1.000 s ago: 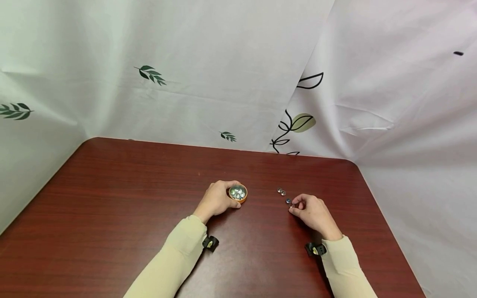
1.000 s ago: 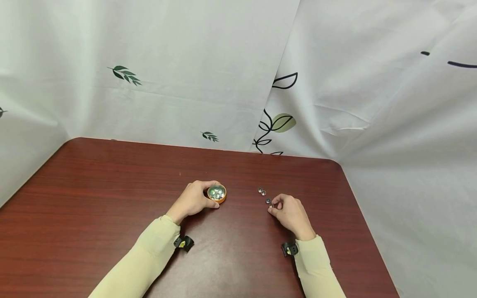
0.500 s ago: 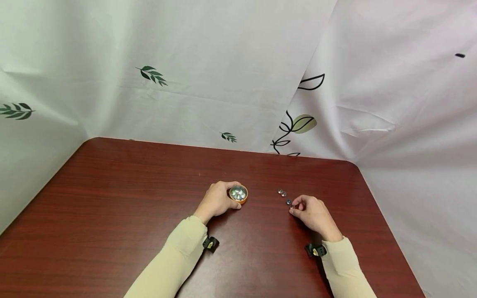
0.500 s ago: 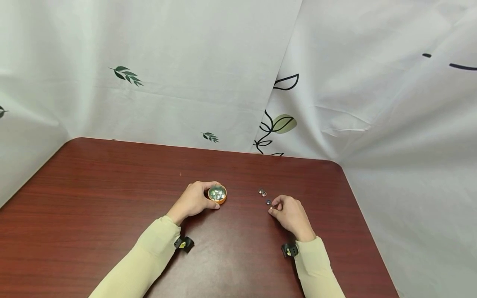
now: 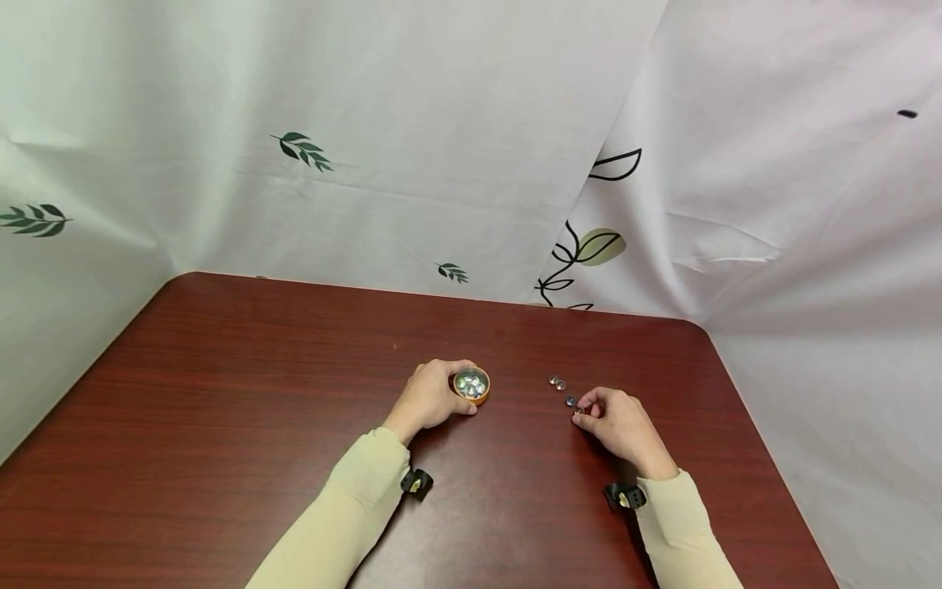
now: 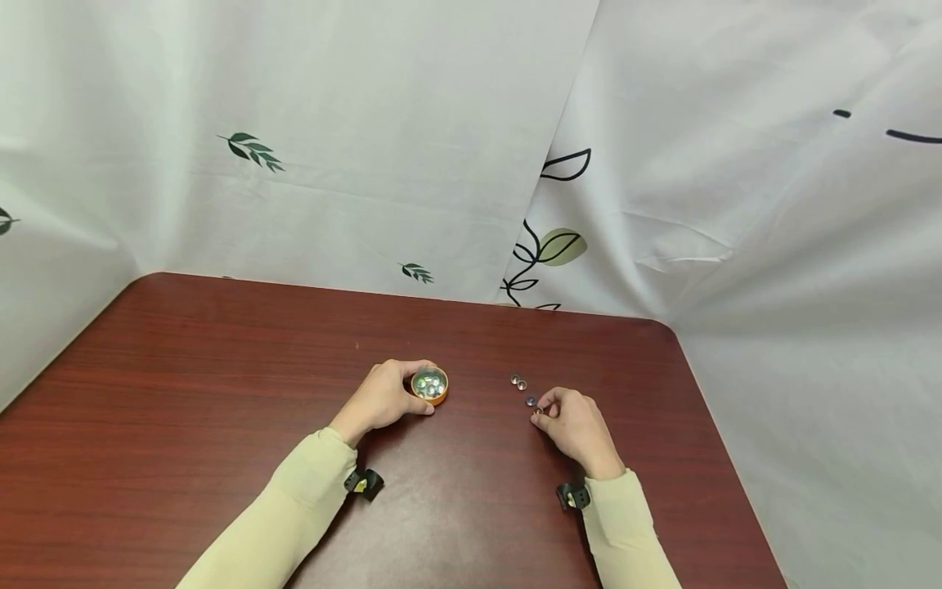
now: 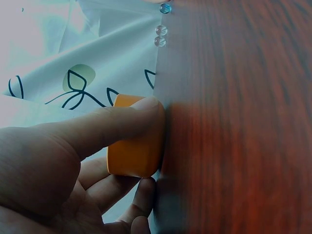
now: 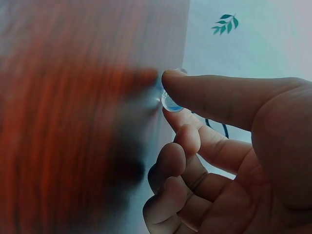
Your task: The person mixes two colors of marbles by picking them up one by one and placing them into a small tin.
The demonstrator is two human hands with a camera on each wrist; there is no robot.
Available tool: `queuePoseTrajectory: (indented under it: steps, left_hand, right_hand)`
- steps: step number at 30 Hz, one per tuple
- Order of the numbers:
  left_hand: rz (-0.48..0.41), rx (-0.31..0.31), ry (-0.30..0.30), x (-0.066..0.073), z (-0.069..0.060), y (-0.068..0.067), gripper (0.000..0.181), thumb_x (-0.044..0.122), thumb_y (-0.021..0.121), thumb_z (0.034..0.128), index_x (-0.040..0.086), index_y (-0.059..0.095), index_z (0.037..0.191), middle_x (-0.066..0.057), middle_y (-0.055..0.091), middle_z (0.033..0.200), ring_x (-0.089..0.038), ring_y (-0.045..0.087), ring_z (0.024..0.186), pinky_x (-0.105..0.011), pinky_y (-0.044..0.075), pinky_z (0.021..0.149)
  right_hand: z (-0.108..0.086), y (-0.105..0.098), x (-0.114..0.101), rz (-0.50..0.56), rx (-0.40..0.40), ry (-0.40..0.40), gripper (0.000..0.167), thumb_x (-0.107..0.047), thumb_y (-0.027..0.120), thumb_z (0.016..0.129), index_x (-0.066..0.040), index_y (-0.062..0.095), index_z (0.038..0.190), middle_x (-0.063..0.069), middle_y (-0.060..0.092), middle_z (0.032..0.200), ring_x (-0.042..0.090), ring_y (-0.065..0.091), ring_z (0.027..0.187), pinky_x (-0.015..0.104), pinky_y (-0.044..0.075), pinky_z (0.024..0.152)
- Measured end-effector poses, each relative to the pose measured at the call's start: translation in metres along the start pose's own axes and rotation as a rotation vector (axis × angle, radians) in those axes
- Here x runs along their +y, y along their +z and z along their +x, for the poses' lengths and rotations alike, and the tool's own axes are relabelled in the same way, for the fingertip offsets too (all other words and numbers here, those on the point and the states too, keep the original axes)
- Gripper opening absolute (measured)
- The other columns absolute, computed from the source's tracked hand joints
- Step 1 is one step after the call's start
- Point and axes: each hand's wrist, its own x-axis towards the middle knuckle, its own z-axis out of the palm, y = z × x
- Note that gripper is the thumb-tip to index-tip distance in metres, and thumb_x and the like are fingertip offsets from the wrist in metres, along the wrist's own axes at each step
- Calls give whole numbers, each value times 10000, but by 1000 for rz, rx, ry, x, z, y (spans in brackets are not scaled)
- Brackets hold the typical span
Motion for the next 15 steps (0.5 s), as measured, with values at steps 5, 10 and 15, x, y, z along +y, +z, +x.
queuePoseTrajectory:
  steps: [5,10,15]
  left_hand:
    - [-1,-1,-3,0,0,0,566,146,931,704,253,726,1221,-5,708,1101,-250,617,1072,-420,499,893]
    - [-1,-1,0,0,0,0,564,144,930,704,253,726,1219,-3,710,1098,-247,620,1071,-420,500,895]
    - [3,1,10,0,-1,0,564,141,930,703,249,727,1217,1,712,1089,-238,626,1058,-416,501,893]
  right_hand:
    - [0,-1,0,-3,3,-3,110,-150,780,872,-107,680,889,2,534,739,163,483,664,323,387,633]
    - [-1,-2,0,-10,7,-3,110,-149,779,870,-107,678,886,1,536,741,161,486,669,324,390,637]
    - [-1,-2,-1,-12,11,-7,108,-147,778,870,-109,678,882,-1,535,736,157,487,665,320,390,635]
